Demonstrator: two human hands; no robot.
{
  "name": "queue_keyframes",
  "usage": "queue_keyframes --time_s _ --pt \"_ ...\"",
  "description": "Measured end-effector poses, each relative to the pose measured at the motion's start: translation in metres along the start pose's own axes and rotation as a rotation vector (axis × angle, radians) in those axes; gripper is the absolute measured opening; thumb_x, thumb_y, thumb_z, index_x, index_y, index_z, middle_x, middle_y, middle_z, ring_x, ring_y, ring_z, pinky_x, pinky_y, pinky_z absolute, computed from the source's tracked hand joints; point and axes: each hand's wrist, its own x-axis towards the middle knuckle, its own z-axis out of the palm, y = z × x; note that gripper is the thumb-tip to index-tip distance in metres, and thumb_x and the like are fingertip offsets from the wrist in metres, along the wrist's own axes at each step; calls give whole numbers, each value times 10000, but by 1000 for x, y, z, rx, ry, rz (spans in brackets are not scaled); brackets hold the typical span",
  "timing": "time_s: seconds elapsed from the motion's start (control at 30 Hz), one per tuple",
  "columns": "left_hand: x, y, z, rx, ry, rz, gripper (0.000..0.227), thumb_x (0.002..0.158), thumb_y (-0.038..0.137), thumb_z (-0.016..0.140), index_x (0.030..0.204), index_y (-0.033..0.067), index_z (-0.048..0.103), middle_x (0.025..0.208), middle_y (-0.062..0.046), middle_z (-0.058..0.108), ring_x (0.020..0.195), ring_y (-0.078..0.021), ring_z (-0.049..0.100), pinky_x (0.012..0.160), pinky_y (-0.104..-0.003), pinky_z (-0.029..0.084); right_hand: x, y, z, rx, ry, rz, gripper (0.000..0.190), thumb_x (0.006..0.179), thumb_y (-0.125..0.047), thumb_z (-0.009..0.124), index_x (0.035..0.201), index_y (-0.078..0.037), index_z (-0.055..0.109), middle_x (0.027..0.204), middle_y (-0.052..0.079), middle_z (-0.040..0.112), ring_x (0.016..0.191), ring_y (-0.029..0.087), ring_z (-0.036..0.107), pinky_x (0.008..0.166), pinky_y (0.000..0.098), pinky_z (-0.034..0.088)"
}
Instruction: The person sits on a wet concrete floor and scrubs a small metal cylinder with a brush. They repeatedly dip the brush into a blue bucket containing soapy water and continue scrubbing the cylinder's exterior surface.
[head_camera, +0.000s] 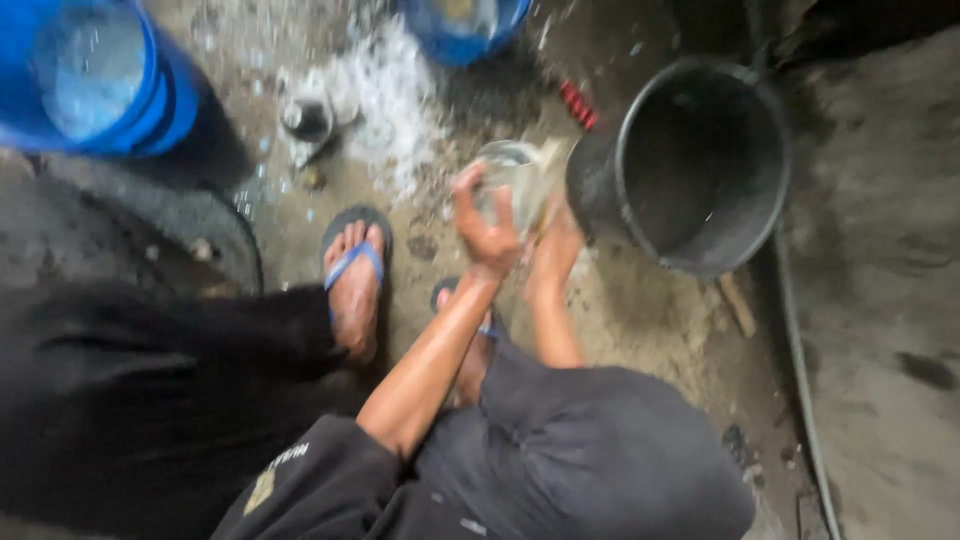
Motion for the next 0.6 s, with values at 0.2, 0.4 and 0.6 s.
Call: queue_keyframes --time_s 0.2,0.4,0.6 --pt "7 3 -3 -7 -7 -53 364 998 201 661 1285 -7 576 1208 -178 626 1145 -323 637 1040 -398 477 -2 40 -1 58 28 -40 673 934 -649 625 634 -49 687 525 122 623 482 181 635 523 301 512" --pt "-11 9 -3 15 7 -90 366 990 215 676 1284 17 581 1221 -171 628 1149 -333 639 1044 -411 470 9 9 2 177 -3 -51 580 941 -582 677 682 -63 690 545 110 617 451 158 602 450 268 480" --pt "4 11 -8 42 42 -55 366 974 161 697 1278 -10 584 1207 -207 626 1116 -370 636 1031 -426 467 -5 34 5 137 -12 -222 498 1014 -469 663 853 -2 729 791 169 667 776 182 633 716 362 474"
